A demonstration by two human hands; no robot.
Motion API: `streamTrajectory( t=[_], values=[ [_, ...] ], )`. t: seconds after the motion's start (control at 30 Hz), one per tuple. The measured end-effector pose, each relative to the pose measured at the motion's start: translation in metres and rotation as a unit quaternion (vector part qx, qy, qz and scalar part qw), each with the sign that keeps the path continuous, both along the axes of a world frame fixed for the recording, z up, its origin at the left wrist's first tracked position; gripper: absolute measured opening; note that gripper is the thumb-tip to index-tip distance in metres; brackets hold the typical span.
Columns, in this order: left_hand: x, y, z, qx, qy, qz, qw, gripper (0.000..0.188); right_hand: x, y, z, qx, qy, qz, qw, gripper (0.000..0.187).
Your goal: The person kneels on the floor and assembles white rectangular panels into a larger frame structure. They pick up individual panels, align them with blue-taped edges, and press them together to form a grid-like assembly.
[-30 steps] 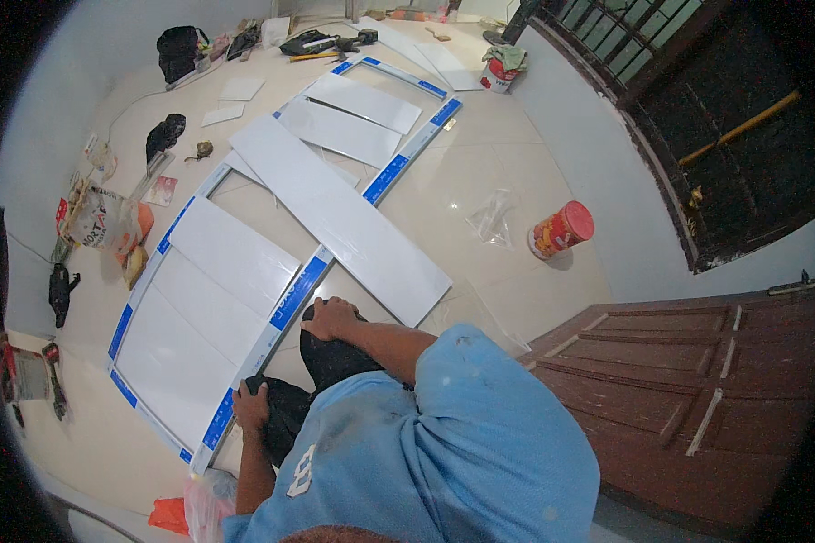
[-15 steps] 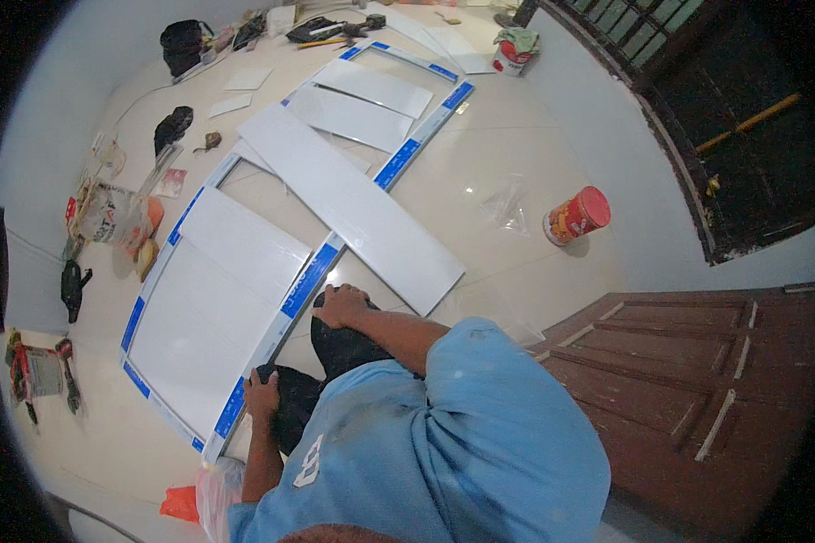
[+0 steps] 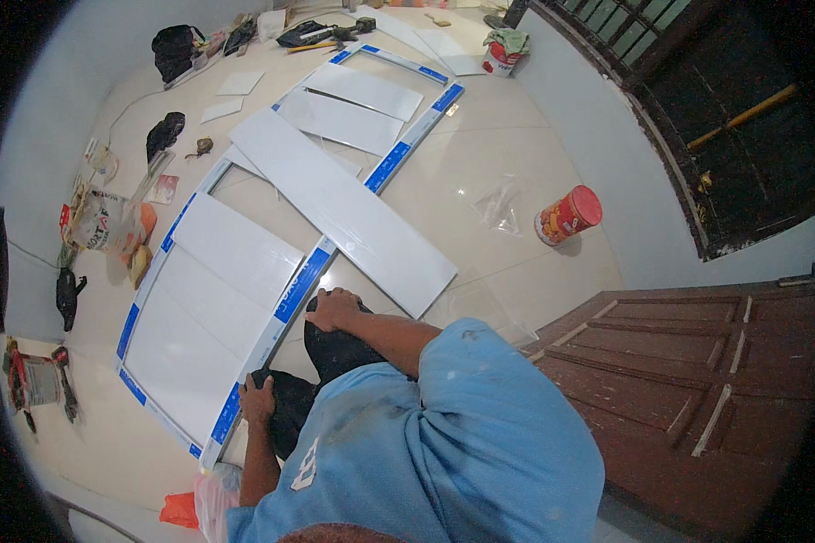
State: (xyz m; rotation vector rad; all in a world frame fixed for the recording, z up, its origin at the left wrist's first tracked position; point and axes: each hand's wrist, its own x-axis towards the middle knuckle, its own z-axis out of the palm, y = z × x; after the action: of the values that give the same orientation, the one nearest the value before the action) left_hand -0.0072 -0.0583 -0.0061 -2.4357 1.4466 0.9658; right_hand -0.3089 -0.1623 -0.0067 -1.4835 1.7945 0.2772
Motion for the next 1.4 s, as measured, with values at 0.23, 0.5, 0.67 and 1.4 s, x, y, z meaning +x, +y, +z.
streamTrajectory(
  t=[0.23,0.5,0.67,1.4],
  values=[
    [0.006,0.0,-0.006,0.002,0.004,-0.014,1.0,0.086,0.001,-0.002,0.009,0.019,0.011,-0.01,1.0,0.091],
    [0.003,0.005,-0.003,0.001,0.002,0.003,1.0,0.085,-0.004,0.001,-0.04,-0.04,0.001,-0.014,0.999,0.078],
    [0.004,0.005,0.005,-0.008,0.005,0.012,1.0,0.085,-0.105,-0.033,-0.101,-0.138,-0.106,-0.187,0.967,0.054],
    [0.025,0.004,-0.033,-0.046,0.026,-0.094,0.994,0.084,-0.234,0.006,-0.126,-0.235,-0.111,-0.415,0.872,0.058]
  ],
)
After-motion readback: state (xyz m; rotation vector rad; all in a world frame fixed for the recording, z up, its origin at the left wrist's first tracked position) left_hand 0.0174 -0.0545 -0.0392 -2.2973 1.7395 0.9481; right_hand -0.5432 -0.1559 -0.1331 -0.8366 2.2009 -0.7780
